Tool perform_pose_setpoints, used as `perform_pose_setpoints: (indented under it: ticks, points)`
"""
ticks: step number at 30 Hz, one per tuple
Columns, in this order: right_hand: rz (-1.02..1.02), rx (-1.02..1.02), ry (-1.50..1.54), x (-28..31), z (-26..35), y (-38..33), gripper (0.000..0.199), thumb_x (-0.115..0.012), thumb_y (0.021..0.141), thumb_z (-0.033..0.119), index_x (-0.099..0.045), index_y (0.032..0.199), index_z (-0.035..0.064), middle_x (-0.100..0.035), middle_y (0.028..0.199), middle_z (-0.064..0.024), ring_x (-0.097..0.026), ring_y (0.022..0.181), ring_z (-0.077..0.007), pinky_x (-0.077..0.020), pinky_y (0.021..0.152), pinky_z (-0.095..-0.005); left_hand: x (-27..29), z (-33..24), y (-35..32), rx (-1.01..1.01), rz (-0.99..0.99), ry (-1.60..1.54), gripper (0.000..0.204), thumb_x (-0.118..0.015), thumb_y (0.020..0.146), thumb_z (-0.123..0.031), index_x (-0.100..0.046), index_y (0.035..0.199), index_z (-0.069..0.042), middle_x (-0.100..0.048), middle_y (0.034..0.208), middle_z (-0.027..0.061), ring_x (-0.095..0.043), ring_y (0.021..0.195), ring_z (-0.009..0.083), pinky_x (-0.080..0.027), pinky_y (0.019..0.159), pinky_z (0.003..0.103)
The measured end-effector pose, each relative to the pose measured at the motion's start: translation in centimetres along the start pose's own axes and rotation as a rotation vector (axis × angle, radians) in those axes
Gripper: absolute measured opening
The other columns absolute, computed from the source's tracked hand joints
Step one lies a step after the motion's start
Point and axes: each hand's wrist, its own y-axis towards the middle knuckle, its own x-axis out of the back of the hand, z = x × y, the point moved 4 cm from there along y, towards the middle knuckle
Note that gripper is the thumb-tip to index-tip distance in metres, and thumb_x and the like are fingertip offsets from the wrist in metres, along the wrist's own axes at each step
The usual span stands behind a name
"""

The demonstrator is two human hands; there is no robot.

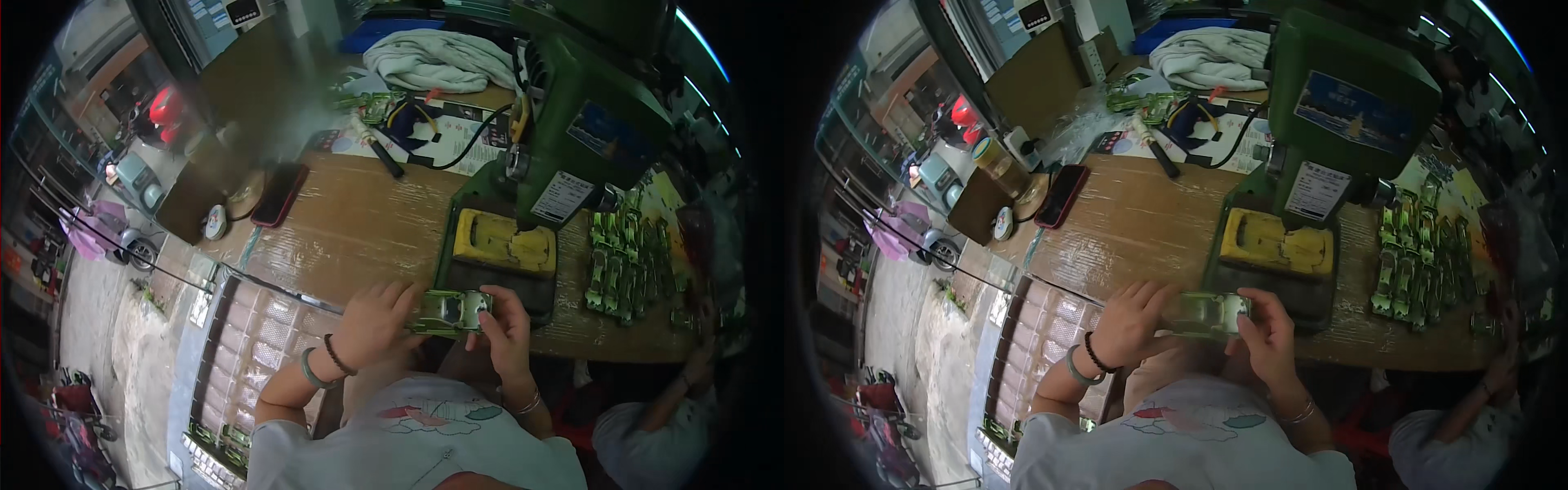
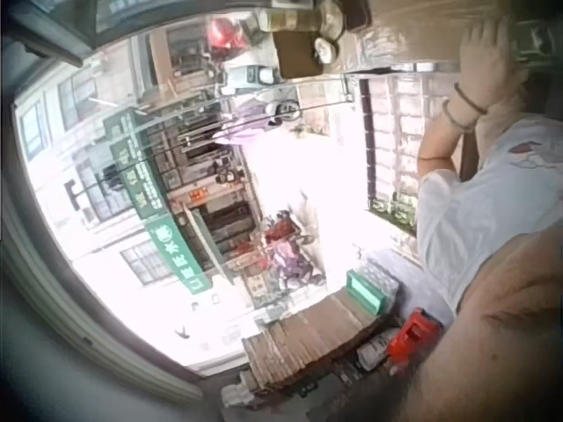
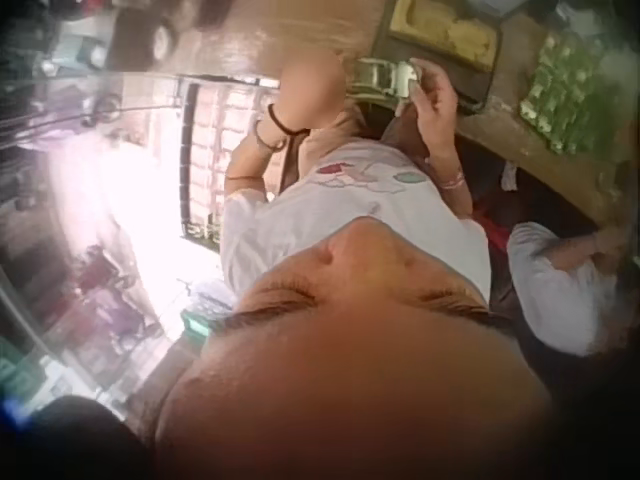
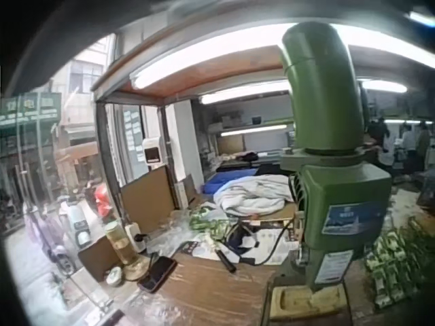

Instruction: The person places toy car shells into a press machine fixture, attaches components, and pulls the machine lever to press them together. They then remove the pressed car bodies and place them into slots in a plastic tray.

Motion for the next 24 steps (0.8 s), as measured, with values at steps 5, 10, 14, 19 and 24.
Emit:
perform_pose_setpoints:
  ticks: [5, 10, 14, 19, 24]
  points:
    - [-0.059, -0.01, 0.056, 3.0, 1.5, -0.8, 0.032, -0.05, 0.09, 0.005, -0.045, 0.122, 0.0003, -0.058, 0.097, -0.0094, -0.059, 0.065, -0.0117, -0.0494, 0.056, -0.0229, 0.4, 1.9, 4.8, -0.124, 0.05, -0.153, 0.06, -0.075, 0.055, -0.02, -0.055, 0.109, -0.001, -0.058, 0.095, 0.0149, -0.057, 0.085, 0.0329, -0.046, 0.073, 0.038]
    - [-0.321, 0.216, -0.21, 9.2, 2.6, -0.3, 0.021, -0.054, 0.09, 0.011, -0.056, 0.108, 0.0001, -0.062, 0.096, -0.0073, -0.056, 0.07, -0.008, -0.0451, 0.06, -0.02, 1.2, 5.1, 10.1, -0.117, -0.075, -0.125, 0.055, -0.077, 0.058, -0.022, -0.057, 0.105, 0.001, -0.059, 0.092, 0.0156, -0.057, 0.084, 0.0332, -0.047, 0.073, 0.037]
    - [-0.483, 0.292, -0.512, 12.4, 4.4, 1.8, 0.013, -0.057, 0.088, 0.01, -0.06, 0.097, 0.0009, -0.061, 0.087, -0.0061, -0.056, 0.073, -0.0093, -0.0434, 0.06, -0.0209, -1.0, 4.2, 13.5, -0.136, 0.048, -0.164, 0.053, -0.078, 0.059, -0.024, -0.059, 0.102, 0.001, -0.06, 0.092, 0.0154, -0.057, 0.086, 0.0326, -0.047, 0.074, 0.038]
    - [-0.361, 0.363, -1.213, 11.5, 6.3, 5.5, 0.016, -0.063, 0.082, 0.018, -0.061, 0.086, 0.0026, -0.057, 0.078, -0.0132, -0.058, 0.073, -0.0277, -0.0457, 0.061, -0.0357, -4.0, 0.7, 16.0, -0.181, 0.186, -0.119, 0.055, -0.075, 0.063, -0.032, -0.059, 0.108, -0.003, -0.058, 0.101, 0.0141, -0.057, 0.093, 0.0315, -0.048, 0.079, 0.041]
    - [-0.246, 0.344, -1.457, 9.9, 6.2, 7.3, 0.018, -0.063, 0.08, 0.016, -0.056, 0.076, -0.0004, -0.057, 0.071, -0.0132, -0.055, 0.064, -0.0305, -0.0438, 0.059, -0.0404, -6.7, 1.8, 16.0, -0.234, 0.173, -0.294, 0.067, -0.075, 0.066, -0.038, -0.053, 0.116, 0.001, -0.056, 0.109, 0.0189, -0.054, 0.103, 0.0345, -0.045, 0.088, 0.04]
